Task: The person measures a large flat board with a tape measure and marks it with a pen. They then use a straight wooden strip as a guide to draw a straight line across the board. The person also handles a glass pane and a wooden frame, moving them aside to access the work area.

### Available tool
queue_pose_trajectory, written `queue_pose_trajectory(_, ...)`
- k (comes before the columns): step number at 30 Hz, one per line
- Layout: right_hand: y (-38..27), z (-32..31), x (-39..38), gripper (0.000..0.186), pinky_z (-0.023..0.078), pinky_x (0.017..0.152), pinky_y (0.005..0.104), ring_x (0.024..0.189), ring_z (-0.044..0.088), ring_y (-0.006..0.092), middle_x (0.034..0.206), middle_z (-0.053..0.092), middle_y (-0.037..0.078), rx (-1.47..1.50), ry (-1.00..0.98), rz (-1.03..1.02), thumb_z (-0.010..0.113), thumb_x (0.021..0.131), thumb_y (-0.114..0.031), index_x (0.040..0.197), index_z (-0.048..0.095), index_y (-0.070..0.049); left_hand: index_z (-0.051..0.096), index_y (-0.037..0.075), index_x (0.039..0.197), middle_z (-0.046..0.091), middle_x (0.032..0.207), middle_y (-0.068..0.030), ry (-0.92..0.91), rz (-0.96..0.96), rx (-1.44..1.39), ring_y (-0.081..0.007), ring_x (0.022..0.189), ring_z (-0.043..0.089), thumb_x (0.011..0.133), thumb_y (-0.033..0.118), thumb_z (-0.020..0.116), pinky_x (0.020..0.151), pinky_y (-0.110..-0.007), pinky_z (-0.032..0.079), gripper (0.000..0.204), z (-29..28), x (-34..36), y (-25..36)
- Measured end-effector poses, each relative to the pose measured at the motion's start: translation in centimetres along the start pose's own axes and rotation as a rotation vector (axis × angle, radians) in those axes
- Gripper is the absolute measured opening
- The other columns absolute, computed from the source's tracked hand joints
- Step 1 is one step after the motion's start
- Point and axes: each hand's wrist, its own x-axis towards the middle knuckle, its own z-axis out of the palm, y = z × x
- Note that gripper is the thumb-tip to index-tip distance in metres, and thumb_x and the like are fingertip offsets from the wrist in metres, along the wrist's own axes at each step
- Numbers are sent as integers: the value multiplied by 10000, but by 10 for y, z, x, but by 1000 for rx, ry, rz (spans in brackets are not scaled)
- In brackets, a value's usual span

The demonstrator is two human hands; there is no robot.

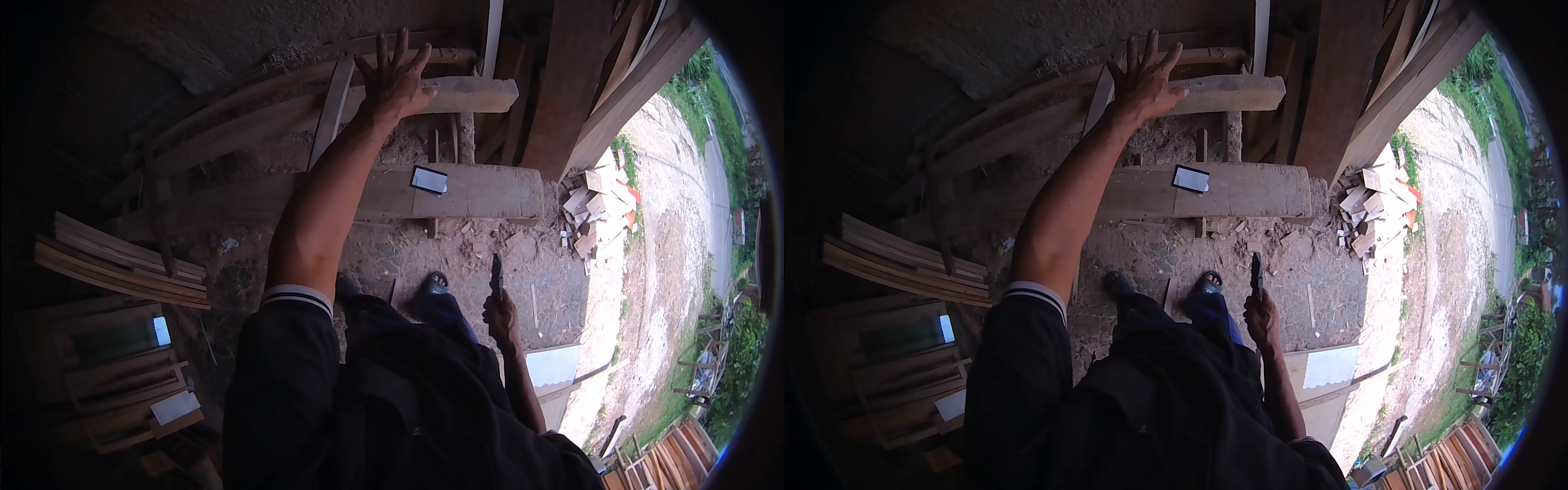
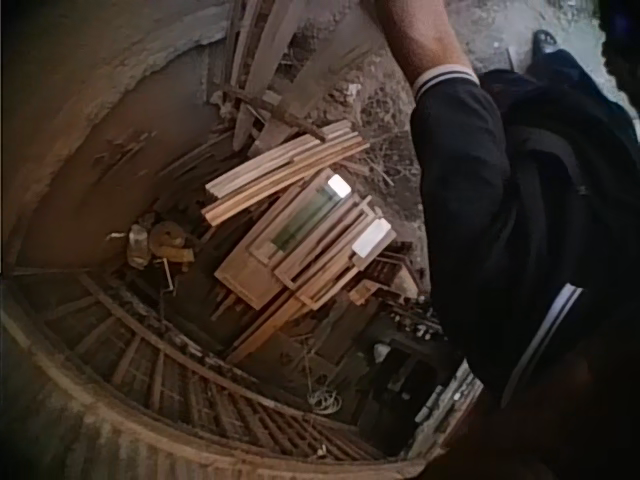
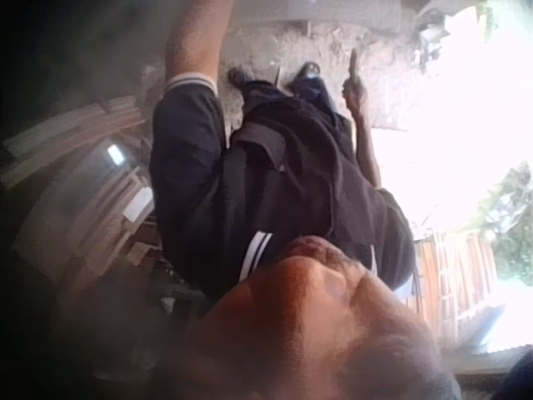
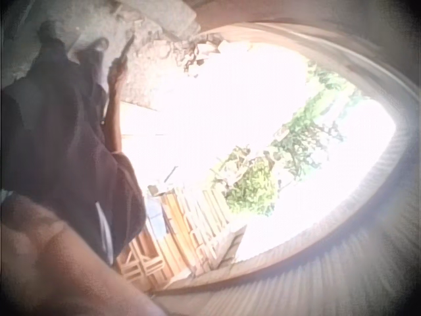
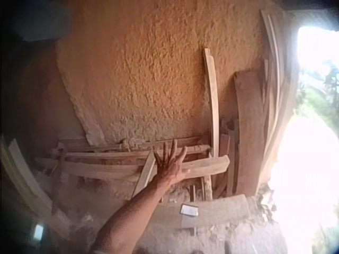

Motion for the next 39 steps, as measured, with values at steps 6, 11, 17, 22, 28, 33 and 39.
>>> queue_pose_trajectory(6,-16,-41,26,275,519,557,276,681,591,112,835,579,20,-64,-108,26,574,988,-201,1230,551,-72,335,116,1556,286,1593,-237,207,-203,-984,-413,1442,346,944,378,684,1125,-535,377,752,21,-81,-4)
queue_pose_trajectory(11,-45,-50,76,369,510,546,251,655,566,89,857,591,18,-71,-240,2,567,1012,-265,1334,531,-87,577,80,1339,631,1259,-78,-322,-1004,-1920,-211,1046,656,989,330,640,887,-415,554,434,60,-249,38)
queue_pose_trajectory(17,-115,-7,132,399,505,541,236,657,555,70,886,615,25,-126,-388,-54,530,1037,-298,1375,511,-87,664,79,1114,662,1155,-118,147,-1580,-2519,-310,1066,662,946,428,687,912,-458,567,389,117,-315,80)
queue_pose_trajectory(22,-163,45,164,277,514,593,300,683,596,124,847,630,48,-170,-469,-85,566,994,-296,1148,546,-66,691,153,985,675,1137,-49,557,-1523,-2758,-260,1099,640,887,459,747,951,-455,520,326,165,-294,72)
queue_pose_trajectory(28,-178,66,209,385,533,573,251,697,597,90,872,626,29,-259,-630,-119,555,1021,-296,1329,527,-68,734,158,993,739,1067,-31,835,-1409,-2856,-226,1109,650,887,482,726,983,-418,515,341,180,-254,78)
queue_pose_trajectory(33,-182,70,220,395,528,546,239,663,590,81,852,613,17,-316,-656,-83,574,1015,-251,1365,522,-76,718,156,1039,728,1090,-12,999,-1721,-2673,-211,1111,639,856,504,755,1002,-406,481,395,189,-244,78)
queue_pose_trajectory(39,-190,66,225,420,531,531,265,642,589,98,810,588,18,-371,-685,-56,574,998,-196,1385,514,-45,622,125,1189,654,1233,-48,1260,-1705,-2570,-238,1165,601,852,450,781,1007,-437,487,495,198,-238,79)
